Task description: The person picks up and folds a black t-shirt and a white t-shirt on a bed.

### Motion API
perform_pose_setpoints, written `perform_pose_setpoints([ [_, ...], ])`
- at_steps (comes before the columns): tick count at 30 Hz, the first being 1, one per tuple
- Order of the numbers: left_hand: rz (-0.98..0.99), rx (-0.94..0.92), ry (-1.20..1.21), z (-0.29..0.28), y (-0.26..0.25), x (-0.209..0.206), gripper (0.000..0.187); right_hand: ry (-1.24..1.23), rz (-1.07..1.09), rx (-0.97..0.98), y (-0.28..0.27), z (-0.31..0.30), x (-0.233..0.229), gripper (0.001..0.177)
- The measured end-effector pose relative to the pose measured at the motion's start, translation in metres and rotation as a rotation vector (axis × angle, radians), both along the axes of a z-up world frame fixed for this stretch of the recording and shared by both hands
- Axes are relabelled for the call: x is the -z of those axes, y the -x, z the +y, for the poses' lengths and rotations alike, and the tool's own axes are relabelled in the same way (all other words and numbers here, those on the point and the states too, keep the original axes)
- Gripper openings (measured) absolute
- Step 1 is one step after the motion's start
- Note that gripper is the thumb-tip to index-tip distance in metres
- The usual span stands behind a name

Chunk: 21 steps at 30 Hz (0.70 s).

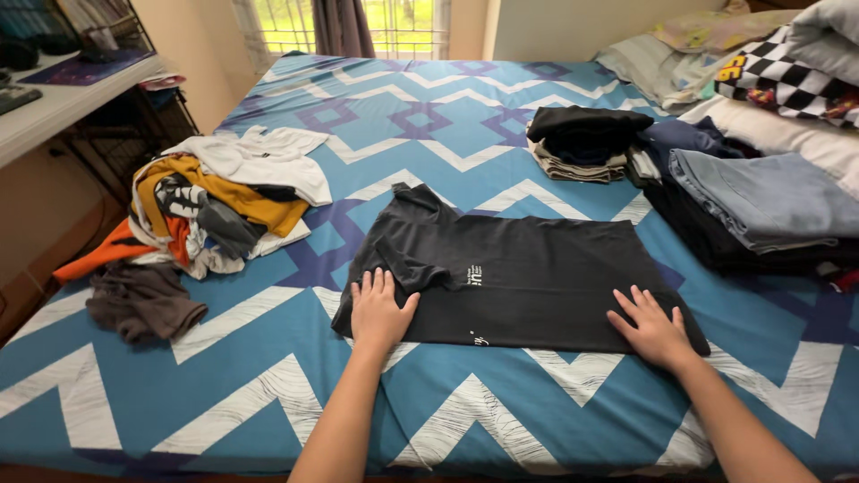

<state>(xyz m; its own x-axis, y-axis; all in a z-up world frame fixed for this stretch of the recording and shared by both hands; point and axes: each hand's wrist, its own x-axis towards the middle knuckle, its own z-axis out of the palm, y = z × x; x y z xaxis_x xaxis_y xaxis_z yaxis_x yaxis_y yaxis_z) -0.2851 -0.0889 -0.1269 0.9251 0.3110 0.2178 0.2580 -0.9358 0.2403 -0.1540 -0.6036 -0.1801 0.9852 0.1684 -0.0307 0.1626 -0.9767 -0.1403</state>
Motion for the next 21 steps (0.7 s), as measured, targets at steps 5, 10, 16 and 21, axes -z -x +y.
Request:
perform_pose_setpoints([
  [5,0.097,-0.071,0.006,-0.005,0.006,-0.010,0.090,0.078,0.006,0.012,0.004,0.054,-0.014,0.082],
  [10,0.148,-0.073,0.020,-0.004,0.005,-0.013,0.092,0.019,-0.052,-0.222,0.019,0.110,-0.027,0.082],
  [16,0.193,-0.096,0.023,-0.003,-0.001,-0.013,0.095,0.008,0.033,-0.226,0.018,0.127,-0.045,0.081],
  [21,0.221,-0.113,0.088,0.003,-0.008,-0.025,0.098,-0.015,0.016,-0.259,0.012,0.118,-0.041,0.080],
])
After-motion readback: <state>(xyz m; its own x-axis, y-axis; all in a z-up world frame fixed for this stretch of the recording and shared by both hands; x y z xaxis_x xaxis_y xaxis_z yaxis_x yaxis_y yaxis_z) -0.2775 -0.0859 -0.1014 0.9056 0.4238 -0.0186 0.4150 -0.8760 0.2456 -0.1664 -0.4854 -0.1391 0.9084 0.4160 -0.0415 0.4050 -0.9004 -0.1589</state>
